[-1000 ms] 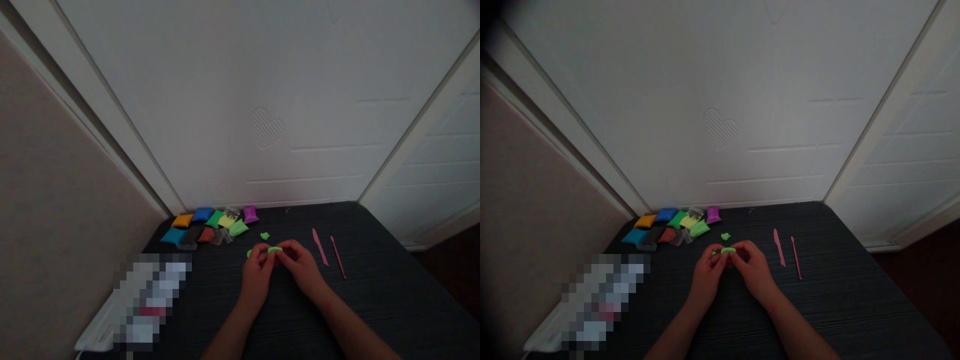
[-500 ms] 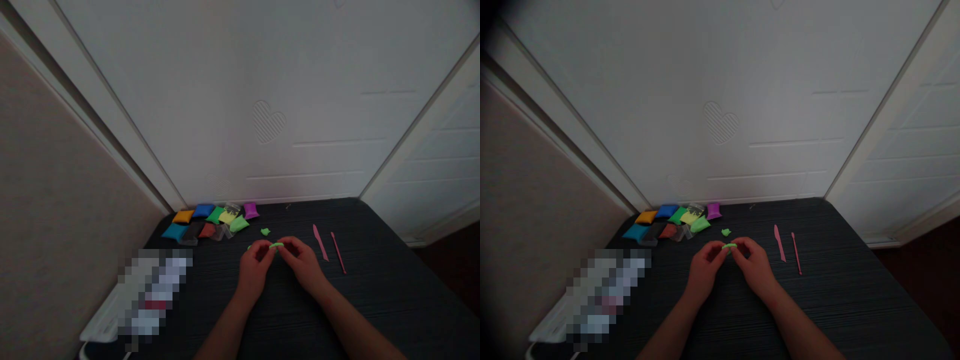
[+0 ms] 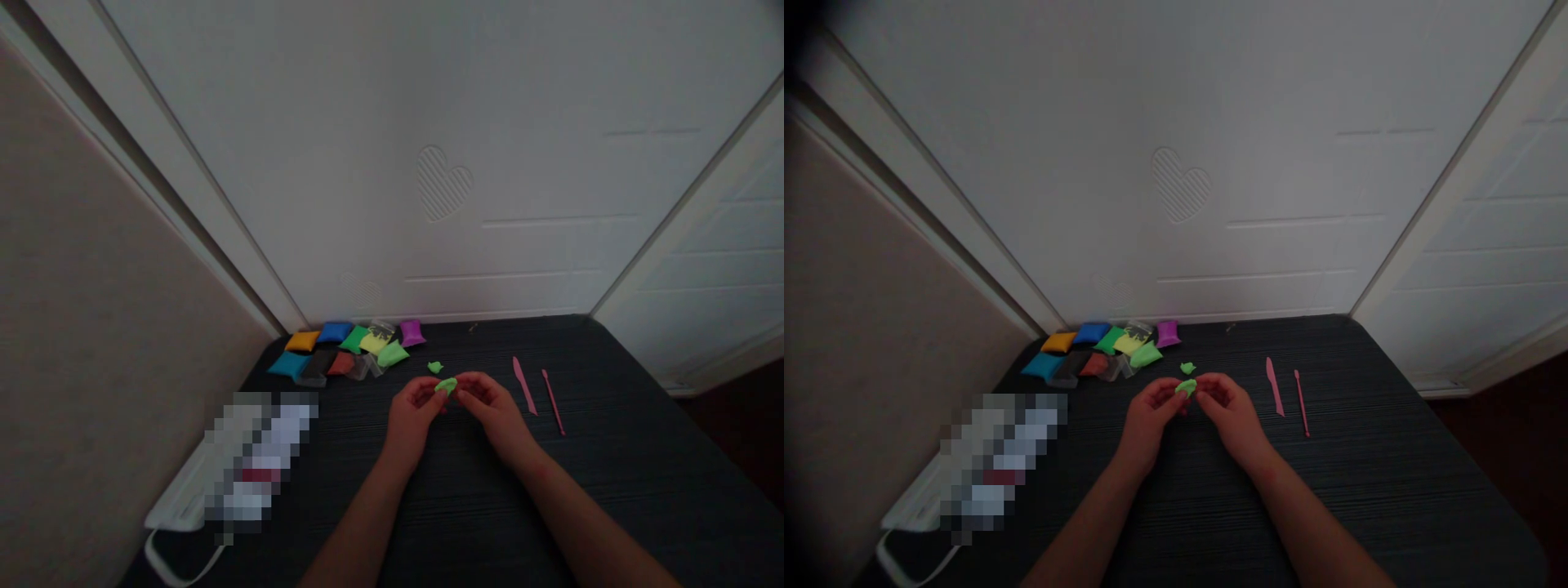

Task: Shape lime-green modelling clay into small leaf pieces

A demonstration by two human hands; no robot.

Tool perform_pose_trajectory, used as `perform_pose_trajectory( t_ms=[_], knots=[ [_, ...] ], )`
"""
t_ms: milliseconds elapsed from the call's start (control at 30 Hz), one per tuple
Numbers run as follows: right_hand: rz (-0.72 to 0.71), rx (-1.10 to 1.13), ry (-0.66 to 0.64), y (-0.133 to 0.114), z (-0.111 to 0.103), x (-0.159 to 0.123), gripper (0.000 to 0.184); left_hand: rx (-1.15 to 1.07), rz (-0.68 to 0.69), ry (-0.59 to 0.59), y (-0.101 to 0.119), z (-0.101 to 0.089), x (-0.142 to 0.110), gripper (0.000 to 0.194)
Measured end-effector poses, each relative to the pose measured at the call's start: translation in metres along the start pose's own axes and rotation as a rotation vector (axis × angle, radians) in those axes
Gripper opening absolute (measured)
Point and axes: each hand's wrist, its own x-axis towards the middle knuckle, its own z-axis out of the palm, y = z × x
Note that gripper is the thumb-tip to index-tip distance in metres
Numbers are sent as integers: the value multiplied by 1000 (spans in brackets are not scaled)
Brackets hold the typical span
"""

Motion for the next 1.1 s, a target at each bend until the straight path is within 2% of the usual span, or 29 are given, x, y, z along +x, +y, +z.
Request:
perform_pose_trajectory(
  t_ms=[133, 267, 800, 933, 1100],
  knots=[
    [-81, -178, 7, -2, 2, -3, 21, 74, 96, 14, 1, -2, -1, 15],
    [-167, -405, 30, -6, 3, -6, 16, 105, 118, -15, 1, -1, -2, 14],
    [-100, -280, 49, 1, 4, -5, 27, 120, 157, 96, 2, 3, -5, 14],
    [-81, -243, 39, 2, 3, -4, 23, 147, 161, 104, 2, 2, -5, 15],
    [-85, -328, 79, 1, 4, -4, 18, 156, 156, 92, 1, 3, -5, 13]
  ],
)
